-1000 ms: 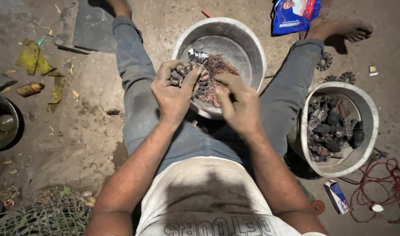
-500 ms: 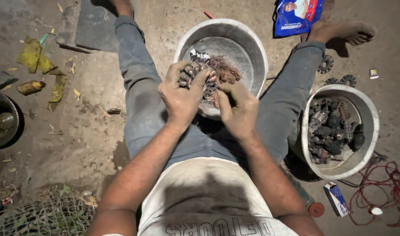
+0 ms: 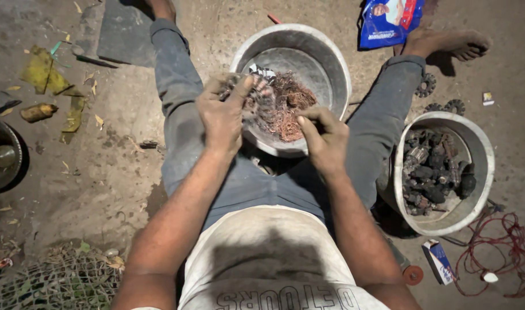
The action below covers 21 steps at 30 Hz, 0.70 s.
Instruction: The person sits on the ground dismantling electric motor armatures, using a screwdriver and scissors to pry out and cut copper windings. They pull copper wire from the motor cores by hand, drop the copper into one basin, and place stripped metal cores into a second basin.
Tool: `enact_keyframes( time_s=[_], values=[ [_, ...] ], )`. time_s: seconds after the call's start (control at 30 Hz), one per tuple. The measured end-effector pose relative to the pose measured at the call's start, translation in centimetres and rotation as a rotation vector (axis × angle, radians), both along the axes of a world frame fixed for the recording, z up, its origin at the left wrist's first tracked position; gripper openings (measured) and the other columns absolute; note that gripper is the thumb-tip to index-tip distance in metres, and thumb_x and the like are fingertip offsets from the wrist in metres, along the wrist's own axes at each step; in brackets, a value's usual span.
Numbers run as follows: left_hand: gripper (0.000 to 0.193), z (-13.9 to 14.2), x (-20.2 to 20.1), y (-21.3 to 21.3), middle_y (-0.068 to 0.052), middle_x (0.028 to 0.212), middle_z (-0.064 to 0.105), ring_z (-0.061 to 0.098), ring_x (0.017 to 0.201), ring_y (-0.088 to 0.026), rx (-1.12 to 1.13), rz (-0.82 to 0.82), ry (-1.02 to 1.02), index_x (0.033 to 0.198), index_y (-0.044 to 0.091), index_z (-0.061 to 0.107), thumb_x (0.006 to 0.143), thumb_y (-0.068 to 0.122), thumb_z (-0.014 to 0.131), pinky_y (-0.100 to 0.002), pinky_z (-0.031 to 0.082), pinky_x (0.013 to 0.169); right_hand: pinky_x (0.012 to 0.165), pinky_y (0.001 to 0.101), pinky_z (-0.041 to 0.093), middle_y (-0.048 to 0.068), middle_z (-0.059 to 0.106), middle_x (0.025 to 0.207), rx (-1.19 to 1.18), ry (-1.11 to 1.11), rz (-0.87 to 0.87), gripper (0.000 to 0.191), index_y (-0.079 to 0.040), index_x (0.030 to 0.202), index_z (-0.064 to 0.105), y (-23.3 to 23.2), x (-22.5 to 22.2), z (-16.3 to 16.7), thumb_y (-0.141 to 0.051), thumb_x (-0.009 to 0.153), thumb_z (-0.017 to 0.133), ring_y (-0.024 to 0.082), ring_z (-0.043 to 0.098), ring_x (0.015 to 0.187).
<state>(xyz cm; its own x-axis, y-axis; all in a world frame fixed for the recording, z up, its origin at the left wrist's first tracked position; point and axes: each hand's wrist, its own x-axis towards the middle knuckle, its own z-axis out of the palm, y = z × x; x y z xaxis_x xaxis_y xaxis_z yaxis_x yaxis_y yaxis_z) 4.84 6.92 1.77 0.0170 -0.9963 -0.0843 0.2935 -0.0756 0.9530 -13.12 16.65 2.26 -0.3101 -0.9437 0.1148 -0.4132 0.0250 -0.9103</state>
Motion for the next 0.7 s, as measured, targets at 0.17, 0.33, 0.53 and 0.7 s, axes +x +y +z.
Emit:
enact_keyframes(
  time_s=[0.17, 0.33, 0.53, 0.7],
  values=[
    [0.027, 0.5, 0.4, 0.5, -0.003, 0.083, 0.071, 0.067, 0.068, -0.007, -0.267, 0.131, -0.404, 0.102, 0.001, 0.066, 0.087, 0.011, 0.085, -0.024, 0.055, 0.06, 0.072, 0.03, 0.056, 0.01, 0.076, 0.093, 0.006, 0.225, -0.04, 0.011, -0.003, 0.103, 0.077, -0.7, 0.1, 2.3, -0.008, 0.095, 0.073, 0.016, 0.072, 0.081],
    [0.031, 0.4, 0.1, 1.2, -0.006, 0.082, 0.07, 0.065, 0.07, -0.009, -0.368, 0.127, -0.58, 0.103, 0.001, 0.067, 0.085, 0.01, 0.09, -0.028, 0.055, 0.064, 0.094, 0.0389, 0.059, 0.022, 0.069, 0.127, -0.172, 0.524, 0.011, 0.028, 0.003, 0.124, 0.069, -0.2, 1.5, 4.2, -0.007, 0.098, 0.073, 0.035, 0.072, 0.111],
    [0.031, 0.5, -0.5, 1.1, -0.004, 0.079, 0.07, 0.066, 0.067, -0.008, -0.21, 0.096, -0.463, 0.1, 0.003, 0.068, 0.081, 0.015, 0.09, -0.028, 0.055, 0.06, 0.078, 0.0381, 0.059, 0.017, 0.071, 0.106, -0.023, 0.29, 0.075, 0.022, -0.004, 0.115, 0.071, -0.7, 3.4, 3.7, -0.006, 0.093, 0.072, 0.031, 0.074, 0.089],
    [0.028, -0.2, -0.1, 0.6, -0.003, 0.083, 0.071, 0.066, 0.073, -0.01, -0.342, -0.025, -0.509, 0.098, 0.001, 0.071, 0.082, 0.013, 0.091, -0.027, 0.055, 0.067, 0.078, 0.0411, 0.056, 0.018, 0.071, 0.099, -0.114, 0.438, 0.007, 0.012, -0.002, 0.107, 0.07, -2.5, 1.3, 3.2, -0.004, 0.096, 0.072, 0.033, 0.071, 0.09]
  ],
)
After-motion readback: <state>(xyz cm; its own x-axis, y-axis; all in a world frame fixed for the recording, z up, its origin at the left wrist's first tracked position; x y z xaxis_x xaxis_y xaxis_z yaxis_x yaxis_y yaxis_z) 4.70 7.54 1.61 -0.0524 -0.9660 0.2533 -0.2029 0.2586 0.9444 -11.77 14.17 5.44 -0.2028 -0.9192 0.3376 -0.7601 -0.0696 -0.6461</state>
